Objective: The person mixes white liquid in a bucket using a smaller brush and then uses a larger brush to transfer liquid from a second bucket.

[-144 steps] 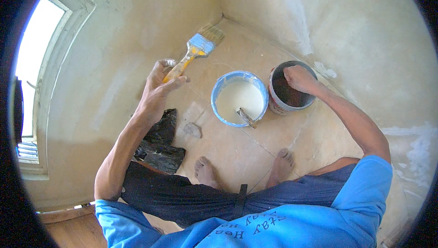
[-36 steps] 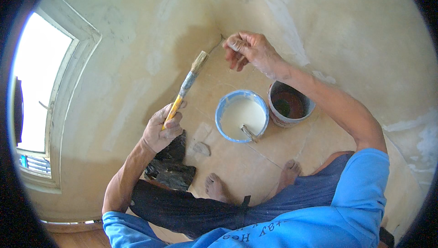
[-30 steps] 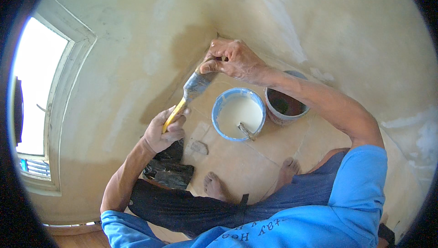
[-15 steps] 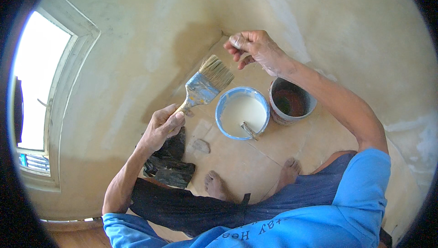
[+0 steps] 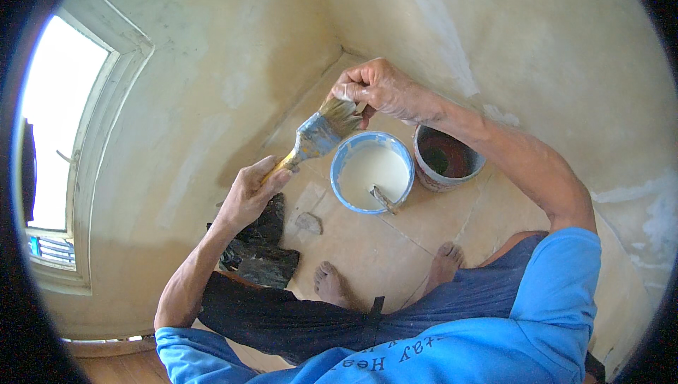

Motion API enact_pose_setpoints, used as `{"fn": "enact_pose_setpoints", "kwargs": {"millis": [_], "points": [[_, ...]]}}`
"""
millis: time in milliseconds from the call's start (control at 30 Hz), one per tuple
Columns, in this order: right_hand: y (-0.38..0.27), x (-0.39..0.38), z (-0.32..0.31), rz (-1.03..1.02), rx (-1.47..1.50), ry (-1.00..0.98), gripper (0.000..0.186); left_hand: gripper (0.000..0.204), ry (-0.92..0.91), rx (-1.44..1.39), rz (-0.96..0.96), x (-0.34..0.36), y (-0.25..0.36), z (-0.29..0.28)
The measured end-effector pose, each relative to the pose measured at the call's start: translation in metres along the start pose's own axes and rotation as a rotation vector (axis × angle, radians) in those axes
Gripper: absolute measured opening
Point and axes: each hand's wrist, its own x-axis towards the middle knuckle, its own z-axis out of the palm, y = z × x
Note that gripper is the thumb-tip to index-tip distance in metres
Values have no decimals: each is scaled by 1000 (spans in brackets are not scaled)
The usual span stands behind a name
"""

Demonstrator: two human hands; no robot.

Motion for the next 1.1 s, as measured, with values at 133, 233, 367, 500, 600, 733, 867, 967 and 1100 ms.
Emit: {"fn": "enact_pose_setpoints", "kwargs": {"millis": [133, 233, 367, 500, 600, 733, 867, 967, 1100], "points": [[1, -2, -19, -24, -9, 147, 29, 32, 120, 41, 83, -6, 3, 0], [-19, -5, -10, -181, -263, 124, 20, 31, 157, 91, 121, -8, 3, -2], [-29, -6, 0, -511, -600, 59, 7, 28, 157, 111, 140, -5, 5, -1], [-22, -4, -1, -755, -953, 5, 8, 27, 193, 184, 209, -5, 2, 0], [-18, -6, 3, -824, -1244, 23, 9, 26, 193, 233, 202, -7, 6, -1], [-10, -4, -4, -922, -1476, 78, 16, 26, 187, 286, 218, -8, 5, 1], [-16, -9, -8, -706, -1192, 61, 30, 26, 174, 311, 196, -8, 6, -1], [-17, -4, -3, -811, -1085, -24, 39, 27, 164, 307, 177, -7, 6, -2], [-7, -3, 2, -896, -1218, 8, 43, 27, 172, 322, 192, -8, 7, 0]]}}
